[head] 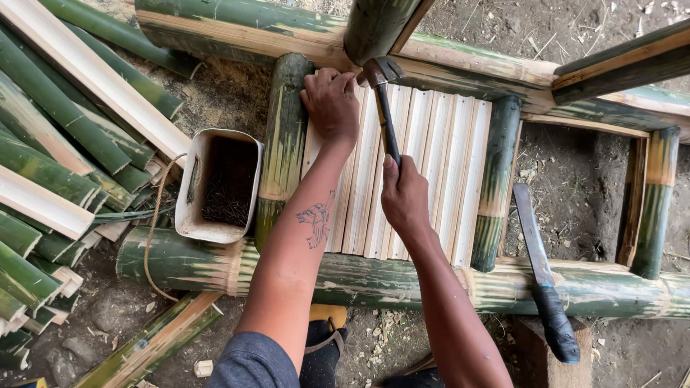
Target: The person assembles a bamboo frame by cutting bamboo strips to size, placing them into a frame, and hammering nails to secure them. The person uses a saw to trim bamboo and a hammer to drive nails, working on a partially completed bamboo structure.
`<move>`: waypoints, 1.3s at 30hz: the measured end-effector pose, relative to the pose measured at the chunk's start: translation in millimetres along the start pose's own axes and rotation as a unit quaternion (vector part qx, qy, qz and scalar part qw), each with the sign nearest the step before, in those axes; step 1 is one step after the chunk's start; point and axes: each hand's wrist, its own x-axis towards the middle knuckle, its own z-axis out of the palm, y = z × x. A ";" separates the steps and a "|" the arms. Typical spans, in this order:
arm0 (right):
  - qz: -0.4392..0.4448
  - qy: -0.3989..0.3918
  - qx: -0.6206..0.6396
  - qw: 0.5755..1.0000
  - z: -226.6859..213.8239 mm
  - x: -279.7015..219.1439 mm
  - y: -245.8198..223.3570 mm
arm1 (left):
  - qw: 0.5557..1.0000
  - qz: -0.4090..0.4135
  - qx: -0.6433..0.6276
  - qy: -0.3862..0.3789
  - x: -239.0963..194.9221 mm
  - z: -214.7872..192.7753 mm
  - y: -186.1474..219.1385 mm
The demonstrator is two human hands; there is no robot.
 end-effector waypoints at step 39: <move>-0.037 0.019 0.054 0.998 12.8 -15.6 -6.2 | 0.954 0.206 0.103 -0.191 -77.5 -59.2 -22.1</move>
